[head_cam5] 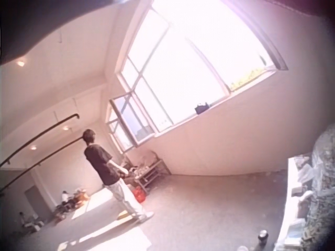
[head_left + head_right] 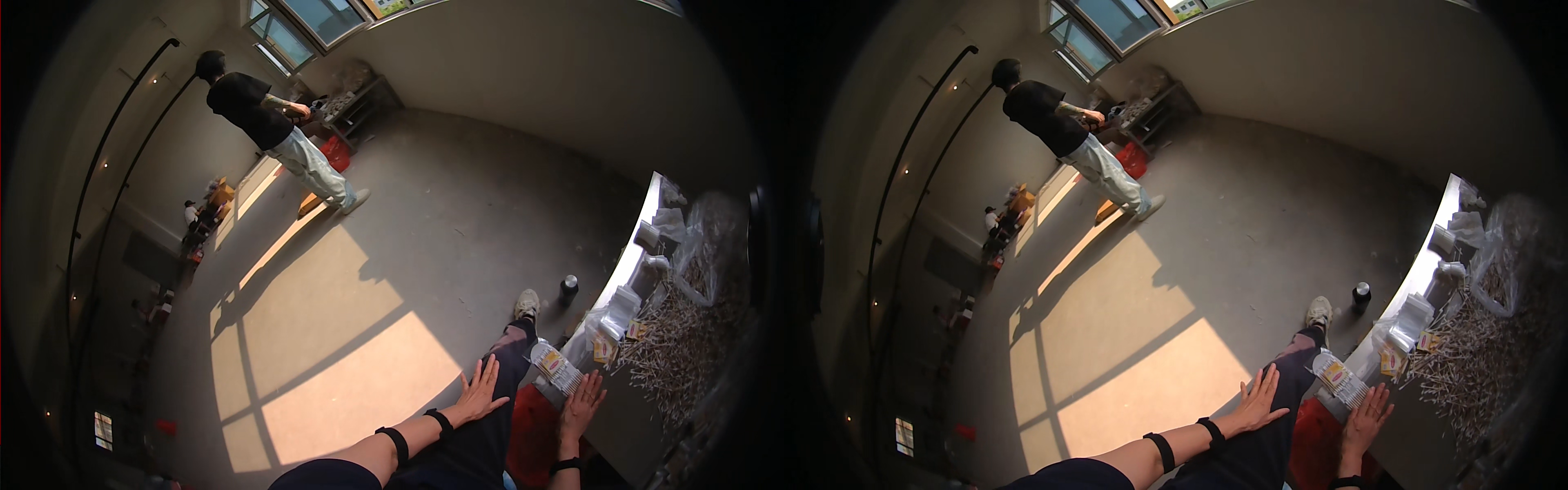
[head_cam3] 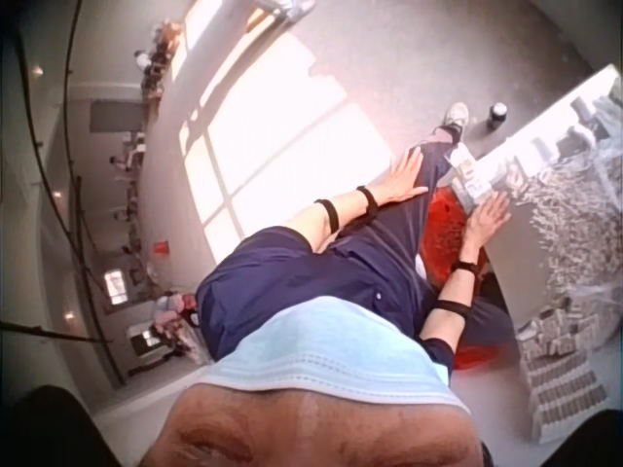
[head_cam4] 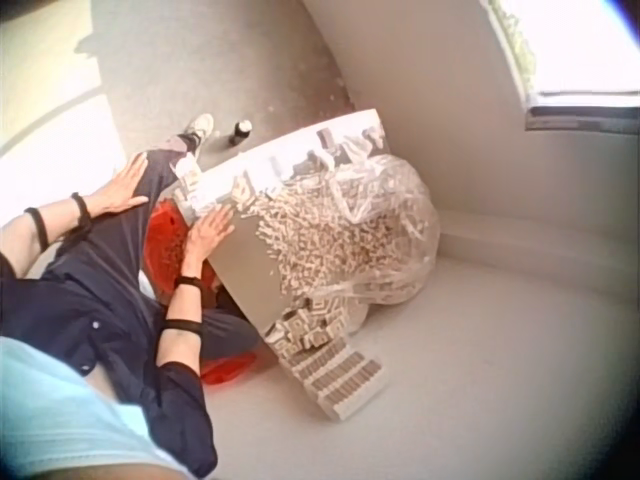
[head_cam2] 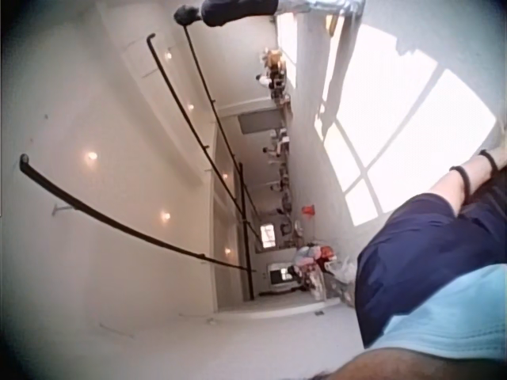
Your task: Arranging cotton swabs into a plastic container for packaging.
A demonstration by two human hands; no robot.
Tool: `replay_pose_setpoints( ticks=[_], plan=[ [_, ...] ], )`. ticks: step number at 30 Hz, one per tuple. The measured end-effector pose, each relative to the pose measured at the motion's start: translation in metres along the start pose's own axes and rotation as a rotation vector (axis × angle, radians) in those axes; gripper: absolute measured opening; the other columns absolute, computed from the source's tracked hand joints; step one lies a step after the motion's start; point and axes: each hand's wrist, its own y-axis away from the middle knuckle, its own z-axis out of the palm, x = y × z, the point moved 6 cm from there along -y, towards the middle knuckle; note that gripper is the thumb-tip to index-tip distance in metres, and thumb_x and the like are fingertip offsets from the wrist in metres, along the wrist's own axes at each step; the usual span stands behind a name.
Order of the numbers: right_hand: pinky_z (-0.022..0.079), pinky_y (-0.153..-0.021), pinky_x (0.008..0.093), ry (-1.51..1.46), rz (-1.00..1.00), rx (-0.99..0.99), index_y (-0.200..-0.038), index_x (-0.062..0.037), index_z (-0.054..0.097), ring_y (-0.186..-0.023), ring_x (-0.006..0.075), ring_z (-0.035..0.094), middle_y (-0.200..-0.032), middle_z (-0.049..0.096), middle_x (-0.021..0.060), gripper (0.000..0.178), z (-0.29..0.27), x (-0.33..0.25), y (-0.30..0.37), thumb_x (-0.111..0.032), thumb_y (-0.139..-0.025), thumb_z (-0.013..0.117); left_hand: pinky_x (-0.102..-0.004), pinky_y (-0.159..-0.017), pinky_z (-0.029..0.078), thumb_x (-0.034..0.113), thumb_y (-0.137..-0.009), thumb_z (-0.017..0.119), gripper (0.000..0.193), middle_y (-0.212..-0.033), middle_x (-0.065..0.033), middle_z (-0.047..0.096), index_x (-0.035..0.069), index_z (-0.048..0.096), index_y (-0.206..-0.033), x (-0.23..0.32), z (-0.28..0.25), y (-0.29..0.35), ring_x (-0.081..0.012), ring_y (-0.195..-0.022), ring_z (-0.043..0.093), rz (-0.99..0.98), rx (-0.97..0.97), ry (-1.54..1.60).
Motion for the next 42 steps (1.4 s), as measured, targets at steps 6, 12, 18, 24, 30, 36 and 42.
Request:
replay_pose_setpoints(
  ticks=[6, 12, 18, 24, 30, 36, 42],
  plan=[
    [0.004, -0.127, 0.0506, -0.028, 0.011, -0.035, -0.156, 0.0003, 0.028, -0.156, 0.0303, 0.011, -0.168, 0.015, 0.0151, 0.066, 0.013, 0.006, 0.006, -0.018, -0.096, 0.049, -0.0753, -0.109, 0.027, 0.053, -0.090, 0.066, 0.103, -0.169, -0.0135, -0.003, 0.006, 0.007, -0.161, -0.005, 0.013, 0.008, -0.0468, -0.153, 0.008, 0.007, -0.035, 0.024],
    [0.005, -0.126, 0.0511, 0.003, -0.001, 0.013, -0.155, -0.0001, 0.028, -0.156, 0.0304, 0.013, -0.168, 0.017, 0.0150, 0.066, 0.010, 0.006, 0.006, -0.019, -0.096, 0.049, -0.0698, -0.112, 0.028, 0.052, -0.092, 0.065, 0.101, -0.169, -0.0172, -0.004, 0.005, 0.007, -0.161, -0.001, 0.009, 0.010, -0.0493, -0.152, 0.010, 0.029, -0.105, -0.011],
    [0.006, -0.126, 0.0511, -0.055, 0.018, -0.031, -0.156, -0.0007, 0.028, -0.156, 0.0304, 0.014, -0.168, 0.017, 0.0143, 0.066, 0.007, 0.006, 0.004, -0.018, -0.096, 0.049, -0.0682, -0.112, 0.030, 0.054, -0.092, 0.064, 0.101, -0.169, -0.0180, -0.003, 0.004, 0.008, -0.161, -0.002, 0.010, 0.008, -0.0498, -0.151, 0.012, 0.035, -0.097, -0.040],
    [0.006, -0.126, 0.0508, -0.059, 0.016, -0.021, -0.156, -0.0007, 0.029, -0.156, 0.0302, 0.013, -0.168, 0.017, 0.0141, 0.066, 0.007, 0.005, 0.001, -0.017, -0.096, 0.050, -0.0670, -0.112, 0.031, 0.054, -0.092, 0.063, 0.101, -0.168, -0.0191, -0.002, 0.003, 0.009, -0.160, -0.004, 0.012, 0.004, -0.0501, -0.151, 0.013, 0.053, -0.070, -0.061],
    [0.007, -0.126, 0.0508, -0.009, -0.003, 0.029, -0.156, 0.0003, 0.029, -0.156, 0.0299, 0.012, -0.169, 0.015, 0.0141, 0.066, 0.004, 0.003, 0.000, -0.018, -0.096, 0.051, -0.0677, -0.112, 0.031, 0.051, -0.089, 0.067, 0.102, -0.168, -0.0177, 0.000, 0.004, 0.012, -0.160, -0.002, 0.011, 0.005, -0.0481, -0.151, 0.013, 0.057, -0.031, -0.030],
    [0.007, -0.127, 0.0510, 0.032, -0.016, 0.042, -0.156, -0.0005, 0.029, -0.156, 0.0297, 0.012, -0.169, 0.014, 0.0140, 0.066, 0.005, 0.005, 0.010, -0.020, -0.097, 0.050, -0.0668, -0.111, 0.033, 0.055, -0.092, 0.063, 0.101, -0.168, -0.0198, -0.001, 0.002, 0.010, -0.160, 0.002, 0.013, 0.014, -0.0516, -0.150, 0.014, 0.072, -0.037, -0.061],
    [0.003, -0.127, 0.0492, 0.021, 0.018, 0.011, -0.156, -0.0029, 0.031, -0.157, 0.0276, 0.011, -0.169, 0.015, 0.0118, 0.062, 0.005, 0.010, 0.014, -0.023, -0.099, 0.044, -0.0641, -0.120, 0.011, 0.051, -0.093, 0.063, 0.096, -0.169, -0.0164, 0.005, 0.002, 0.014, -0.160, 0.011, 0.011, 0.014, -0.0376, -0.156, 0.006, 0.208, 0.062, -0.100]
  ],
)
